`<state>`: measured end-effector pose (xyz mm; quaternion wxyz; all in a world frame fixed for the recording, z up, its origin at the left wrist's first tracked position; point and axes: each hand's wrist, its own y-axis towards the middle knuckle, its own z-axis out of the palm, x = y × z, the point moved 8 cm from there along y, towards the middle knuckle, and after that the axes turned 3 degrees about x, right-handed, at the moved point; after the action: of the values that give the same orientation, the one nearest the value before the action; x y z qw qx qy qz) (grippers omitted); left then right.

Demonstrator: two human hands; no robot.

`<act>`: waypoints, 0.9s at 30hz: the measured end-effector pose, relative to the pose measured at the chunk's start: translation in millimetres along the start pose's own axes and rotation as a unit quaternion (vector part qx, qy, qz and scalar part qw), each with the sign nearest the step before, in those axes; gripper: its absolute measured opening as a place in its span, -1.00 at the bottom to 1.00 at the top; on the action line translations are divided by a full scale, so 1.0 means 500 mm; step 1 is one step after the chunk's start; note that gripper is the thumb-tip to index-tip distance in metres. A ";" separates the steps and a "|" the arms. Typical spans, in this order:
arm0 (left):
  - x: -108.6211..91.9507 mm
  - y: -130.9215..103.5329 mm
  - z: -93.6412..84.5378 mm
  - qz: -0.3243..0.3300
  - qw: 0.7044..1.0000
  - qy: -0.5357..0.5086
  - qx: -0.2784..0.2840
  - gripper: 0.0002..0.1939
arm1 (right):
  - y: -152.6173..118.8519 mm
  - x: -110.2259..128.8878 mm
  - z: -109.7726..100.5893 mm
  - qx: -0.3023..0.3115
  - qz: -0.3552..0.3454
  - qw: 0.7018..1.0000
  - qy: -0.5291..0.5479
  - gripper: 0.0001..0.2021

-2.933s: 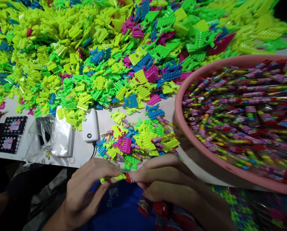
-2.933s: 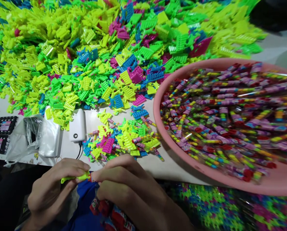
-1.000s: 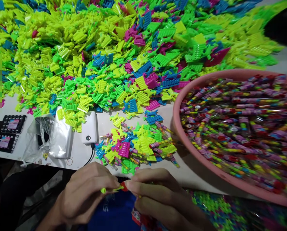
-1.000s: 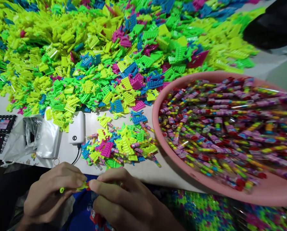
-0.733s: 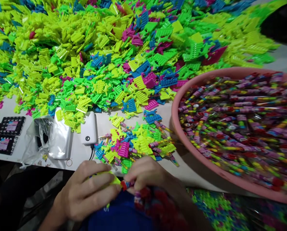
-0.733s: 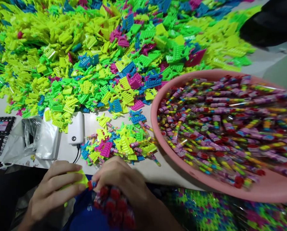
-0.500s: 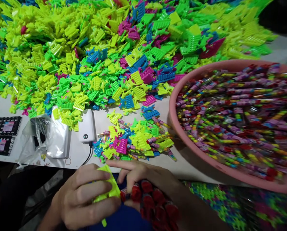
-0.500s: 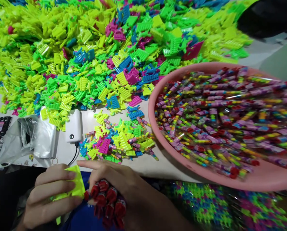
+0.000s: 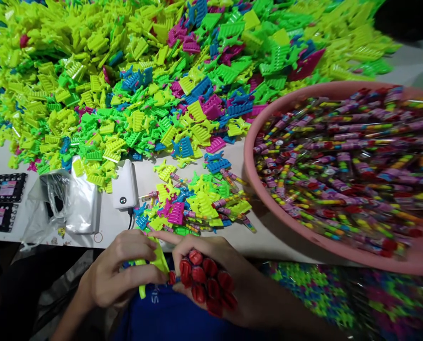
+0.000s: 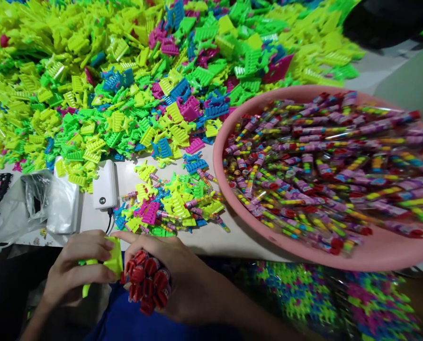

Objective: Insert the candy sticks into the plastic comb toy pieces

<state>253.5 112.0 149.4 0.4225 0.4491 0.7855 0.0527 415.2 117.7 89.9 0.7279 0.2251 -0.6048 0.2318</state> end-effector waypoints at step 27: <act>0.047 0.016 0.002 -0.393 0.900 -0.100 -0.157 -0.86 | -0.029 0.057 0.038 -0.057 -0.101 0.934 -0.339 -0.57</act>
<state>254.0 133.8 137.9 0.5506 0.0340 0.8331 -0.0402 413.7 96.8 120.7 0.5108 0.3081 -0.8019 0.0318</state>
